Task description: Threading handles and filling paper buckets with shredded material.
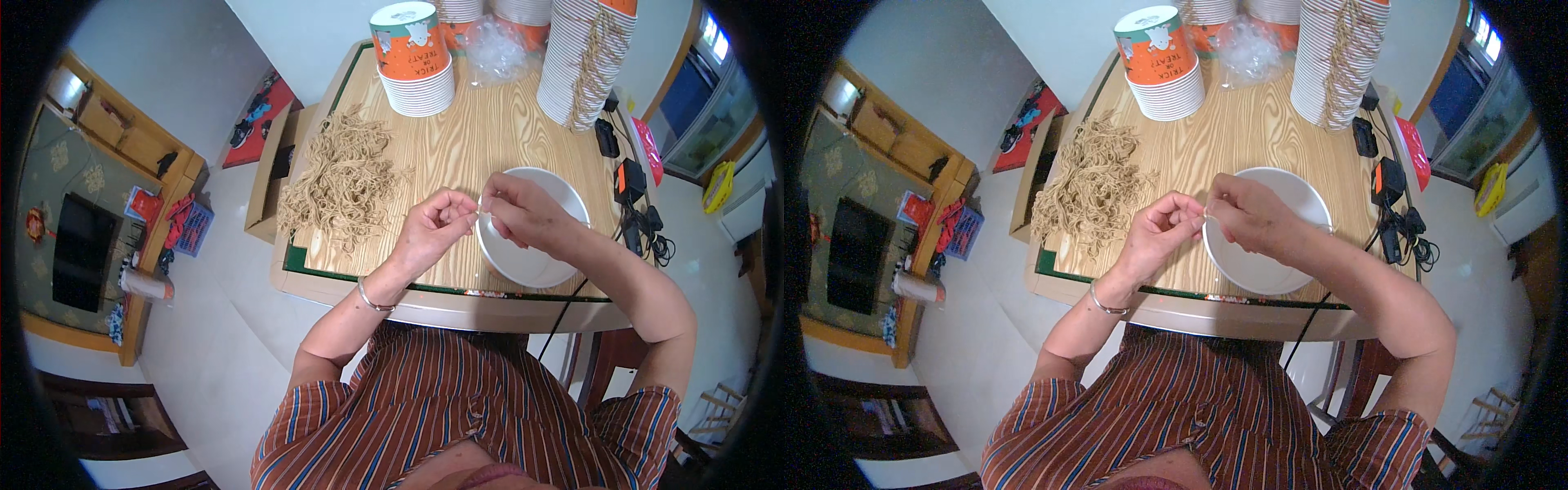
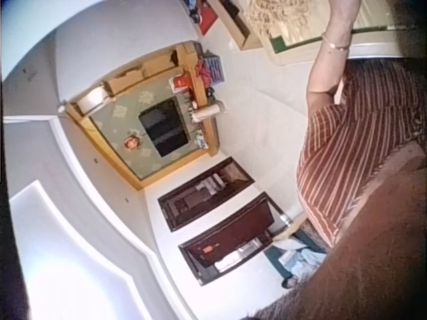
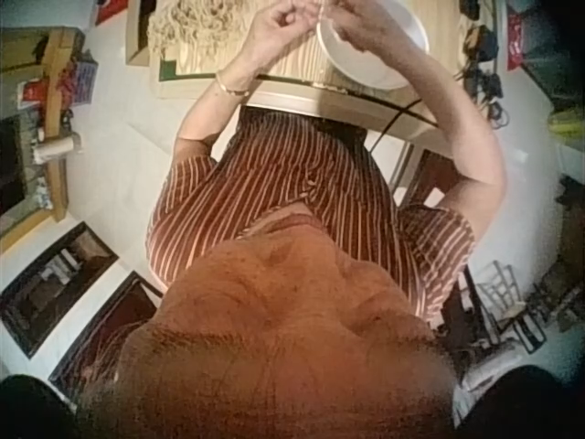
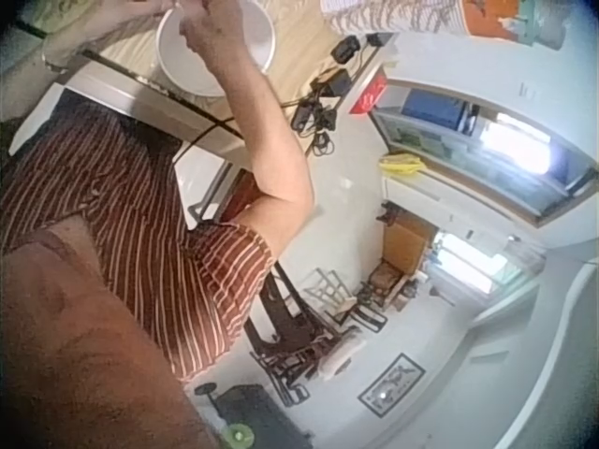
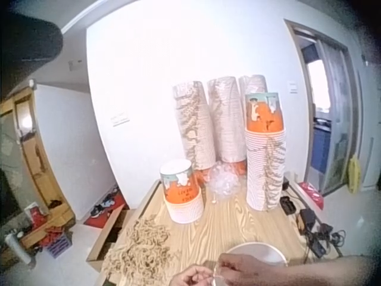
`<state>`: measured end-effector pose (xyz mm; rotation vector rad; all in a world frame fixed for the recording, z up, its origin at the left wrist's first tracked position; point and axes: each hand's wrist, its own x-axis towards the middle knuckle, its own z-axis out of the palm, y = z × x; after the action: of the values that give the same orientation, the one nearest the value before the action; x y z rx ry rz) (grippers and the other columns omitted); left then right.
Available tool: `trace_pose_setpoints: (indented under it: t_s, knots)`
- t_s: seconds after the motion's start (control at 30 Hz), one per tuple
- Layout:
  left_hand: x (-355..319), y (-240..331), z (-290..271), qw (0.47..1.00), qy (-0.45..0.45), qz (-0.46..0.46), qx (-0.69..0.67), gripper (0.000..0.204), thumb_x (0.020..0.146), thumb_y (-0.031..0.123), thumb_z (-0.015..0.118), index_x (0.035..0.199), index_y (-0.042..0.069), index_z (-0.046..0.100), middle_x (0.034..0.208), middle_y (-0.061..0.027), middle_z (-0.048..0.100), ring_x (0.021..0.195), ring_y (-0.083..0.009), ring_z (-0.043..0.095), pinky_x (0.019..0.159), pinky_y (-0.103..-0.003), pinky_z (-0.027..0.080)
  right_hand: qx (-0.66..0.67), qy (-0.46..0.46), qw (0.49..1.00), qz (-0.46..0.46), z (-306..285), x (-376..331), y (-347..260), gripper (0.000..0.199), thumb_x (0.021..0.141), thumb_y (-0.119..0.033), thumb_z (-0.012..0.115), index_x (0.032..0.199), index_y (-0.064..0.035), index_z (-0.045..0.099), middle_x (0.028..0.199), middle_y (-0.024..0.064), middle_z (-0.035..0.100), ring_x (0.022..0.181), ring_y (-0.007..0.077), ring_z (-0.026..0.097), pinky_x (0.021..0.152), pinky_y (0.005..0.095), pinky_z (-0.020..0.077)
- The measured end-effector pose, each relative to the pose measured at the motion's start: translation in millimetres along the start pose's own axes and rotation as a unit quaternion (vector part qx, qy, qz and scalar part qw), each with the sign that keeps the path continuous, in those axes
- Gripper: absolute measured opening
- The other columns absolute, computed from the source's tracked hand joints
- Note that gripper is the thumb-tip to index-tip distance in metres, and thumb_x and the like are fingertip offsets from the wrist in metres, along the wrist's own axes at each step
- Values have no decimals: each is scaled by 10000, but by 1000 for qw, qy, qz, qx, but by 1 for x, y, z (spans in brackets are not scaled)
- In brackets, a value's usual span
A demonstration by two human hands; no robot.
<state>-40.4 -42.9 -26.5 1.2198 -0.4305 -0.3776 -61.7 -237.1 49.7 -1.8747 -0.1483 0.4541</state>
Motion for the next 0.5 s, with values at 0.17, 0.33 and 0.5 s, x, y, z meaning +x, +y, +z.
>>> trace_pose_setpoints:
  t_s: [0.17,0.33,0.5]
  knots:
    - [0,-2,-2,1000,-6,-2,-5,94,931,19,641,1023,19,621,895,19,632,791,-30,589,736,-191,505,4,-8,1000,-16,1,0,-1,152,962,-178,487,902,-42,519,600,4,498,450,64,438,410,235,337]
    - [-2,-4,-2,1000,7,18,-1,51,935,20,634,982,19,613,870,15,631,770,-30,592,711,-182,497,-7,-4,1000,-22,2,2,-1,142,960,-166,501,894,-42,524,614,0,497,471,66,454,424,233,350]
    - [-5,-10,-7,998,27,25,54,50,960,26,601,1006,7,594,878,-2,632,794,-57,595,738,-198,504,-111,42,988,-95,3,5,4,163,912,-153,550,896,8,568,681,122,598,594,192,566,572,348,456]
